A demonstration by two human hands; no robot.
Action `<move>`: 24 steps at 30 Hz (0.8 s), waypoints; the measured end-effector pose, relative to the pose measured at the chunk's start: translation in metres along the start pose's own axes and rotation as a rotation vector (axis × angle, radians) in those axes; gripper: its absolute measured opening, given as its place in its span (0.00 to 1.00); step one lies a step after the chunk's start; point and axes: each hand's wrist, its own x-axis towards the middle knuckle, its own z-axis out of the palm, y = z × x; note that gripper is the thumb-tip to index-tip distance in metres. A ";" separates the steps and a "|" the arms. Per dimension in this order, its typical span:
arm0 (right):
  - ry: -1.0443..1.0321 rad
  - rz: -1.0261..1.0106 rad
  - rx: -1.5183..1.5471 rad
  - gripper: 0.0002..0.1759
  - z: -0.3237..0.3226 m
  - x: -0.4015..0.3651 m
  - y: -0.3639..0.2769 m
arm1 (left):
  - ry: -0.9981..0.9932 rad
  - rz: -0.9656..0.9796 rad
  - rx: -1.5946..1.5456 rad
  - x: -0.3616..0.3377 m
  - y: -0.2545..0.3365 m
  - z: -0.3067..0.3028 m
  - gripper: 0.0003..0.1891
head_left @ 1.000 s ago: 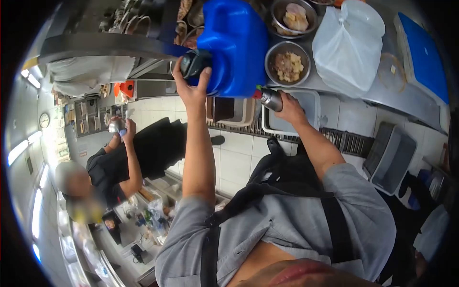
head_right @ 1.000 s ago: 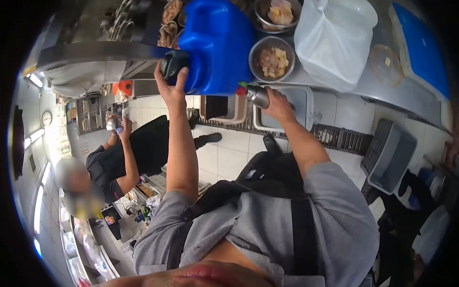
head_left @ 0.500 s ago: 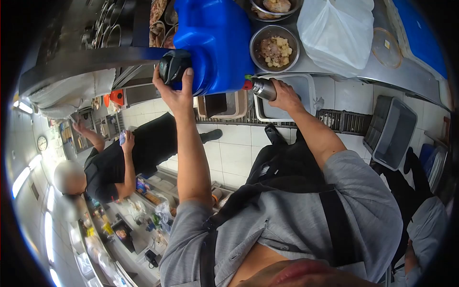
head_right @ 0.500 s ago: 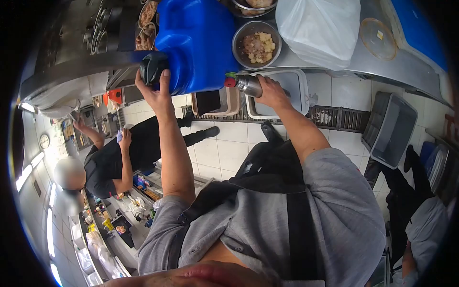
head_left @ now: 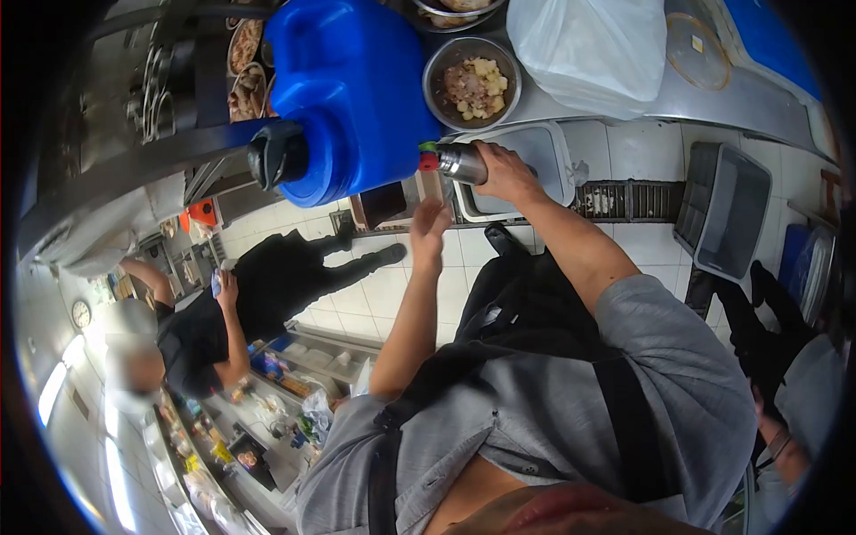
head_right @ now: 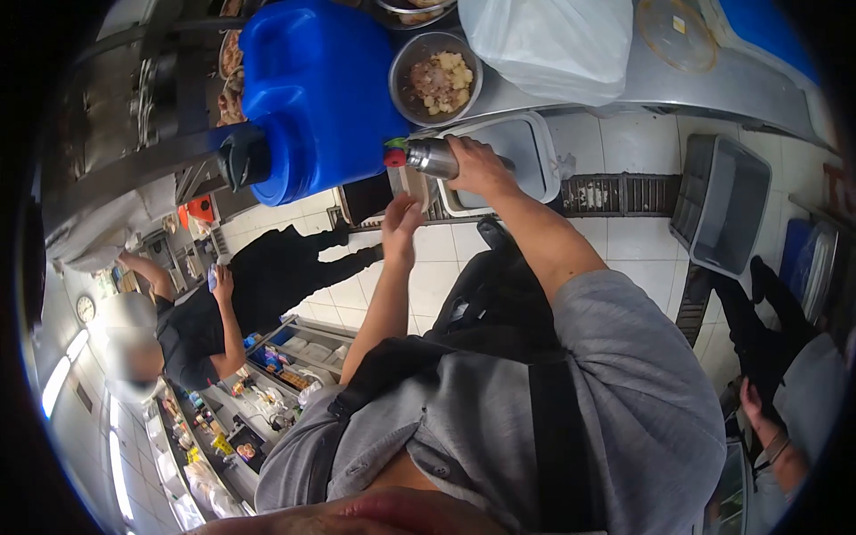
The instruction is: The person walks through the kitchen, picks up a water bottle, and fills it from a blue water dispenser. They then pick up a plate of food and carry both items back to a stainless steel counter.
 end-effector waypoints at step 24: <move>-0.044 0.263 0.296 0.41 -0.002 -0.017 0.019 | -0.106 0.101 -0.247 0.074 -0.014 0.068 0.36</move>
